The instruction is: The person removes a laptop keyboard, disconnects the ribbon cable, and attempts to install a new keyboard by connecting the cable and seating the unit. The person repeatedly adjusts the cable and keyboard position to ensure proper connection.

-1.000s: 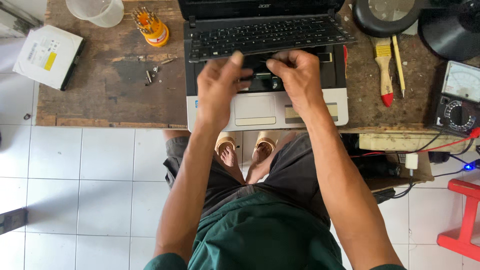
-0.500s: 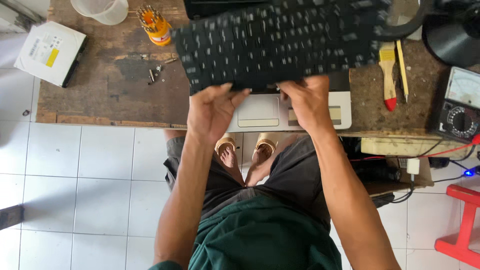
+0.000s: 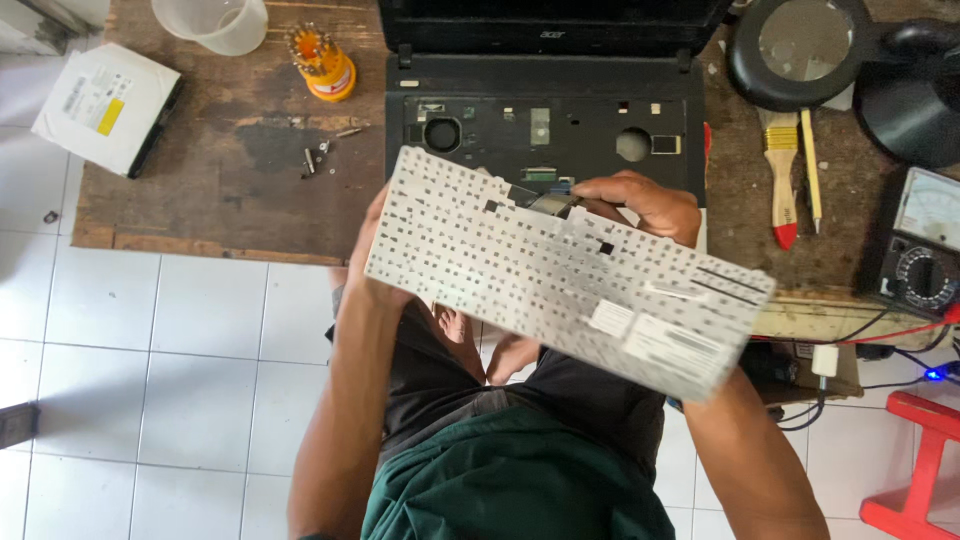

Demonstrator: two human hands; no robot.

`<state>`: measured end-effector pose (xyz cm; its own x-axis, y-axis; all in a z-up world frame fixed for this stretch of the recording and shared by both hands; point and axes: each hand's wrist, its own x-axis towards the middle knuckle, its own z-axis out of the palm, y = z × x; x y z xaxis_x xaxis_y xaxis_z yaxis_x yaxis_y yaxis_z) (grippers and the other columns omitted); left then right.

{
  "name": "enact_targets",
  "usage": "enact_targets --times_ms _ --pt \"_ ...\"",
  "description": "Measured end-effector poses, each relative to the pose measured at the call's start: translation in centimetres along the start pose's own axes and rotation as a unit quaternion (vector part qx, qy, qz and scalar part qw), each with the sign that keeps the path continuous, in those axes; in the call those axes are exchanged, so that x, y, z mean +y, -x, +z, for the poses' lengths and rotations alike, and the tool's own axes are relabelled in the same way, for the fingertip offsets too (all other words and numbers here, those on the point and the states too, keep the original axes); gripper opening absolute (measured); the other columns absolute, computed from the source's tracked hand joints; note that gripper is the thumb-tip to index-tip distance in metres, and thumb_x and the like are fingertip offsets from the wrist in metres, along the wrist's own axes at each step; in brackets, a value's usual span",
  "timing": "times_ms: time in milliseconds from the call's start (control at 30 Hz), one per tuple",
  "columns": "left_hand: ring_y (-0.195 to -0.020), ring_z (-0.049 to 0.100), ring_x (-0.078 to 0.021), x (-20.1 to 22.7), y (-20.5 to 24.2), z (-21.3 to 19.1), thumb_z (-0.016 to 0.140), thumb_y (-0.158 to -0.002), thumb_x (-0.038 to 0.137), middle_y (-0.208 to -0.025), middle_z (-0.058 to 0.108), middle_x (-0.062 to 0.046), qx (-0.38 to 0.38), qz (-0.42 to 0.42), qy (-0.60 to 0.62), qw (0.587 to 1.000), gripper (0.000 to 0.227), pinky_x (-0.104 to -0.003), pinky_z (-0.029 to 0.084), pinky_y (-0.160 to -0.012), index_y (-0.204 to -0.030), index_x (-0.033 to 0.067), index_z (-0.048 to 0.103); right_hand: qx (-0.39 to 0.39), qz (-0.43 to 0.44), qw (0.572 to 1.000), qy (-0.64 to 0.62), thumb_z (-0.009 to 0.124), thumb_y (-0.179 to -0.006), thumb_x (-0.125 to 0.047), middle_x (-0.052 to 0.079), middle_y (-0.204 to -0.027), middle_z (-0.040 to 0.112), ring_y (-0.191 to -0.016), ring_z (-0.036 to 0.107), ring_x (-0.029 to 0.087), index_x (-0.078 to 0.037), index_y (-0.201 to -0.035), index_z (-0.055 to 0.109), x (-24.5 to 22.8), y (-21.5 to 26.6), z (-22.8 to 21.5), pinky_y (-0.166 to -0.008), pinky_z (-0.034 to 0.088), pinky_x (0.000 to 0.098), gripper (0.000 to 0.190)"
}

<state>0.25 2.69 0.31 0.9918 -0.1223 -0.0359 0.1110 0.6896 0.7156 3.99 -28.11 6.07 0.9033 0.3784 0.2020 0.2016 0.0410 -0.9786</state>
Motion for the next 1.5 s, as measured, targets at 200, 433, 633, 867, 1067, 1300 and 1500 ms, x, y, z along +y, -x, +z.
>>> enact_targets --times_ms 200,433,633,867,1067,1300,1500 --pt "-0.122 0.077 -0.0411 2.9 2.7 2.2 0.057 -0.102 0.066 -0.146 0.072 -0.027 0.186 -0.049 0.103 0.976 0.086 -0.058 0.062 -0.11 -0.162 0.0042 0.056 0.036 -0.061 0.982 0.173 0.081 -0.108 -0.003 0.018 -0.092 0.081 -0.09 0.081 0.035 -0.005 -0.118 0.088 0.0 -0.9 1.8 -0.083 0.067 0.0446 0.012" --pt "-0.092 0.077 -0.0159 -2.3 14.5 3.9 0.085 -0.09 0.012 -0.105 0.088 -0.005 0.182 -0.187 -0.297 0.918 0.021 -0.033 0.062 -0.08 -0.11 0.0083 0.091 0.208 0.17 0.957 0.104 0.08 -0.098 -0.02 0.004 -0.068 0.072 -0.063 0.069 0.016 -0.008 -0.091 0.08 1.0 6.7 8.3 -0.064 0.055 0.0293 0.013" --pt "-0.095 0.084 -0.0397 0.4 15.3 2.6 0.077 -0.095 0.009 -0.107 0.088 -0.032 0.277 -0.111 -0.104 0.949 0.025 -0.051 0.069 -0.082 -0.116 -0.0057 0.08 0.193 0.206 0.951 -0.127 0.072 -0.102 -0.003 0.023 -0.087 0.078 -0.065 0.063 0.023 0.008 -0.116 0.08 1.8 6.7 4.5 -0.066 0.053 0.031 0.02" --pt "-0.091 0.073 -0.0175 3.1 8.4 3.3 0.074 -0.102 0.012 -0.111 0.082 -0.013 0.287 -0.075 -0.204 0.933 0.026 -0.03 0.06 -0.071 -0.126 0.0019 0.078 0.19 0.253 0.906 -0.28 0.054 -0.099 -0.063 0.026 -0.135 0.07 -0.123 0.066 0.041 -0.005 -0.142 0.066 -0.9 7.0 -3.2 -0.1 0.056 0.0598 0.074" --pt "-0.126 0.065 -0.029 3.6 3.6 3.6 0.067 -0.106 0.007 -0.133 0.072 -0.015 0.156 0.097 -0.559 0.808 0.03 -0.042 0.058 -0.104 -0.135 0.0019 0.07 0.214 0.22 0.951 -0.032 0.073 -0.106 -0.023 0.0 -0.104 0.073 -0.086 0.072 0.014 -0.017 -0.142 0.073 0.0 5.5 -4.6 -0.066 0.061 0.0299 0.037" --pt "-0.129 0.062 -0.0333 0.4 -0.9 4.3 0.086 -0.1 0.025 -0.142 0.074 -0.015 -0.039 0.168 -0.738 0.652 0.045 -0.052 0.041 -0.106 -0.14 0.0083 0.073 0.196 0.058 0.884 0.42 0.075 -0.114 -0.009 0.024 -0.126 0.08 -0.096 0.075 0.031 0.008 -0.144 0.076 2.9 4.9 -5.0 -0.081 0.063 0.0451 0.034" --pt "-0.112 0.057 -0.0329 -1.3 -2.5 4.6 0.07 -0.112 0.026 -0.127 0.071 -0.008 -0.108 0.171 -0.703 0.682 0.022 -0.051 0.042 -0.092 -0.124 0.0097 0.079 0.182 0.01 0.788 0.588 0.093 -0.107 -0.013 0.019 -0.125 0.065 -0.116 0.066 0.039 0.0 -0.125 0.087 2.7 5.4 -5.0 -0.092 0.058 0.0548 0.023"
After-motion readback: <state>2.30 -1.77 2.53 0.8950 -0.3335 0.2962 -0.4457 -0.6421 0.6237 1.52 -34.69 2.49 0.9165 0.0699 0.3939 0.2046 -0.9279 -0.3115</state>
